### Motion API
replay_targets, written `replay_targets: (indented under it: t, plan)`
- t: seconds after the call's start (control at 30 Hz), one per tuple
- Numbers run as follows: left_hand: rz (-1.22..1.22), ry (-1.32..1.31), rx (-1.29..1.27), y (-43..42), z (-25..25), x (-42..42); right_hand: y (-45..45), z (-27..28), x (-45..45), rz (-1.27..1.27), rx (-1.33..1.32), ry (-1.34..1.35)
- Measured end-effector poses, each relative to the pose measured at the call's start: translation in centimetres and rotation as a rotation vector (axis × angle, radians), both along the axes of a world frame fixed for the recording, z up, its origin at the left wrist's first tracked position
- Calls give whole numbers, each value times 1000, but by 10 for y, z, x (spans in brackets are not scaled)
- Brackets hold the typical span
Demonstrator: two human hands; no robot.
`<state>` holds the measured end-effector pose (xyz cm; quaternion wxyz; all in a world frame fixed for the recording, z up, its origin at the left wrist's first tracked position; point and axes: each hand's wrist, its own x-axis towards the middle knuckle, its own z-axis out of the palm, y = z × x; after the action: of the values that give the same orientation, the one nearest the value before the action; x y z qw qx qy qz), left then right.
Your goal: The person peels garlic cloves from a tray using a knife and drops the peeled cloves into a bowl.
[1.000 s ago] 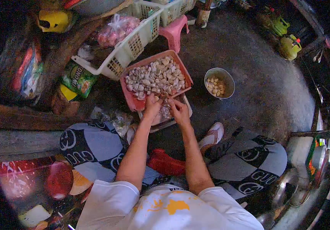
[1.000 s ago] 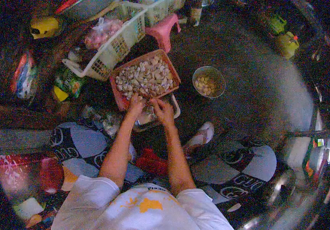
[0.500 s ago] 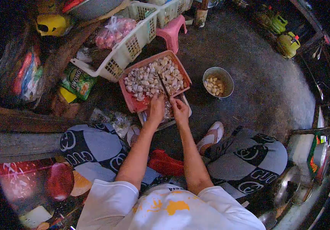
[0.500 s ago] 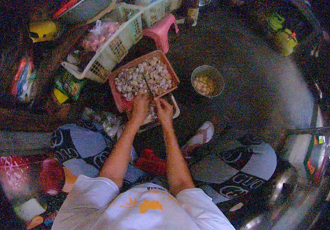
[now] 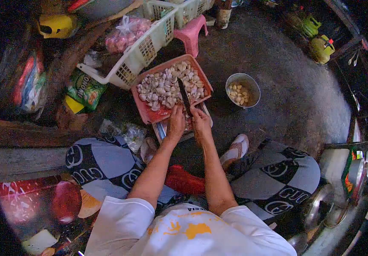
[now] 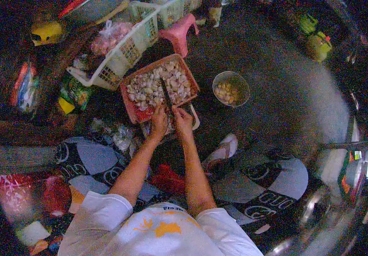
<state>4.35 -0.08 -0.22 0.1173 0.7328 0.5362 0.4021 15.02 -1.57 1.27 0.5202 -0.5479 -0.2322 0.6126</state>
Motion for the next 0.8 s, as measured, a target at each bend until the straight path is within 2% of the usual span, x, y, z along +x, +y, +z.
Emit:
replay_targets:
  t: [0.1,0.2,0.27,0.4,0.47,0.5,0.57,0.6,0.63,0.77,0.8]
  plan:
    - [23,-8,-84,1,-3,3,0,-1,-3,-32,-7,-8]
    - [52,-147,-196,0,-4,6,-1,8,-4,-22,-66,58]
    - [42,-69,-100,0,-6,2,-3,14,-5,-7,-90,101]
    - [27,1,45,-2,-8,0,-1,5,-3,-16,-62,-34]
    - [3,-59,-17,-4,1,2,1,-6,3,-5,-15,-204]
    - [-7,-87,-47,-4,6,2,-1,-6,4,-34,-24,-167]
    - [-29,-595,-269,4,-17,-1,-6,-1,7,-87,-42,-94]
    - [-42,-851,-381,7,-26,-2,-4,-19,13,-76,-6,-251]
    - [77,-898,-555,4,5,-4,-1,-55,19,-66,30,-408]
    - [69,-1377,-610,11,19,-6,-7,-31,15,-54,101,-807]
    - [74,-1411,-650,10,21,-7,-9,-22,13,-11,86,-843]
